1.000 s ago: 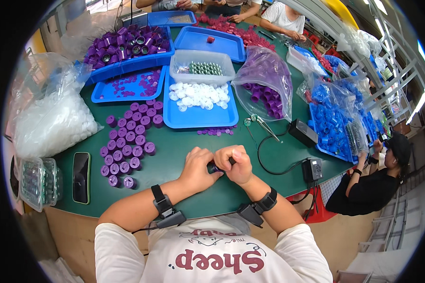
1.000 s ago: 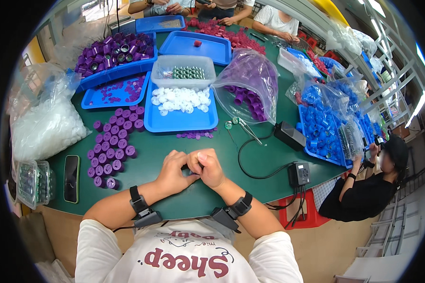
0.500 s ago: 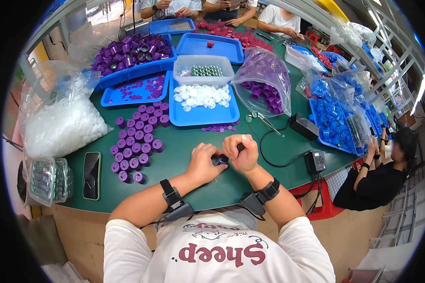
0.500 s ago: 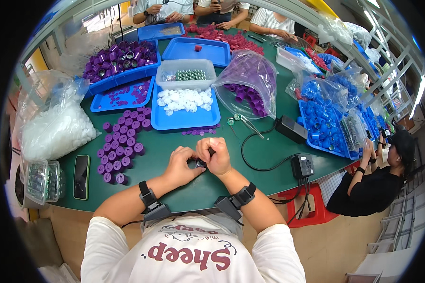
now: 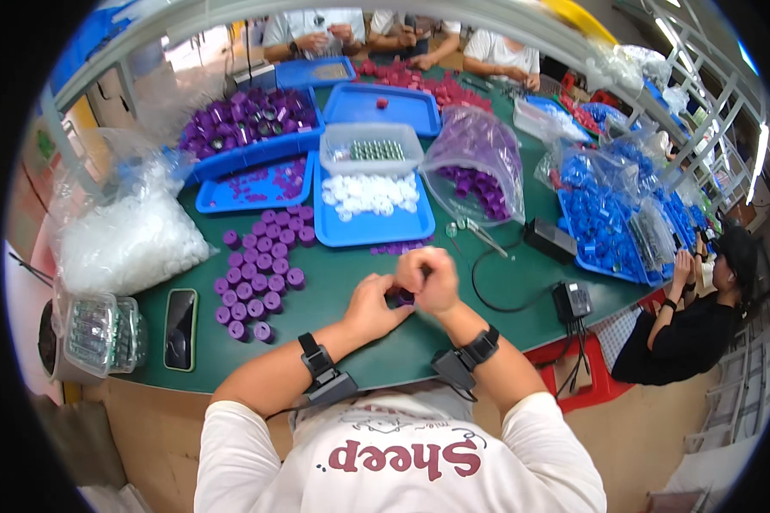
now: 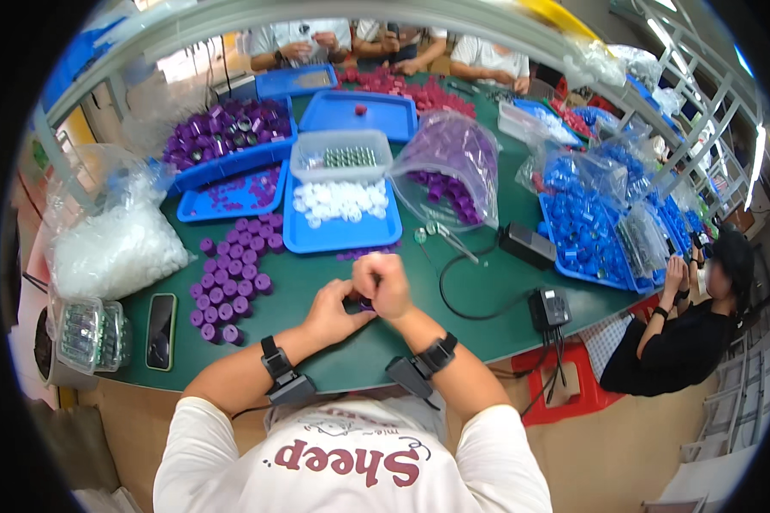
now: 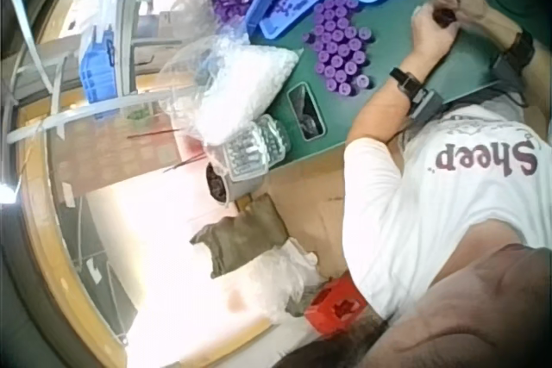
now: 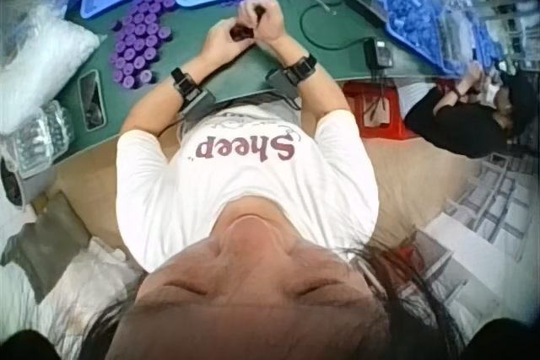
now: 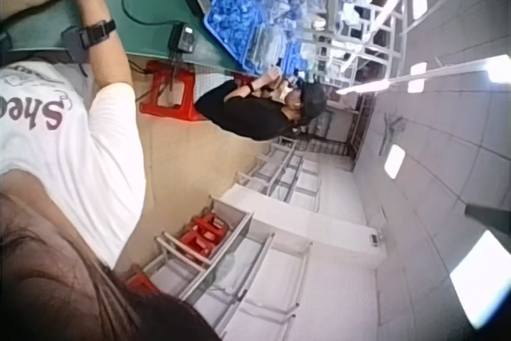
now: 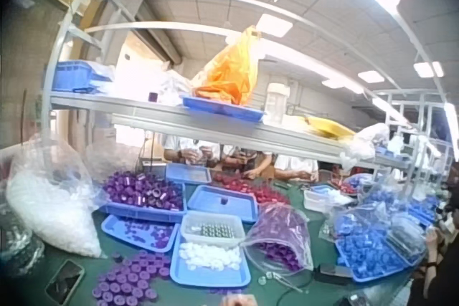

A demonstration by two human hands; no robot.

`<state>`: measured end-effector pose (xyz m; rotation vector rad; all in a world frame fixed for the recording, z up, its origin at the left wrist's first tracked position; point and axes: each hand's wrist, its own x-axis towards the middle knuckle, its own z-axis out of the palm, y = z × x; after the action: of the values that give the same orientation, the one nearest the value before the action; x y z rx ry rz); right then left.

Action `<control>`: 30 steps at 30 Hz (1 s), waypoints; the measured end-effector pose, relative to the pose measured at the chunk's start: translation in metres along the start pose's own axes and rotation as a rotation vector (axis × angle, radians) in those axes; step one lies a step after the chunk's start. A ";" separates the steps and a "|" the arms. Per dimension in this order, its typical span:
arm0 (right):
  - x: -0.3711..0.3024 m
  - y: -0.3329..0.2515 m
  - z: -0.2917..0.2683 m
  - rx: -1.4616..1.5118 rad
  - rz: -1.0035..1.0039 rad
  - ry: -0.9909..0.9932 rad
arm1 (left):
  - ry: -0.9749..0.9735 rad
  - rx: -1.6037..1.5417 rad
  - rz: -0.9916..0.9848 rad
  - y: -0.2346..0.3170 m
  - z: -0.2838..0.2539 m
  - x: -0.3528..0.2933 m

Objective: The person assembles components by hand by pressing a white insert into a purple cap and then placing a small circuit board inside. After repeating this, they move a blue tray of caps and replace it with an empty blue bin before picking up another circuit board.

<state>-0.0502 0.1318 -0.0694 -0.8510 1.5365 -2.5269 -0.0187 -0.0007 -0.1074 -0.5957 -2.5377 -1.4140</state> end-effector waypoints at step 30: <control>0.002 -0.031 -0.081 0.770 0.066 0.461 | 0.535 0.645 -0.059 -0.050 -0.249 0.220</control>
<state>-0.0839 0.2117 -0.0707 -0.1169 0.4881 -3.0064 -0.2486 -0.1773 0.0615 -0.0190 -2.3559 -0.5730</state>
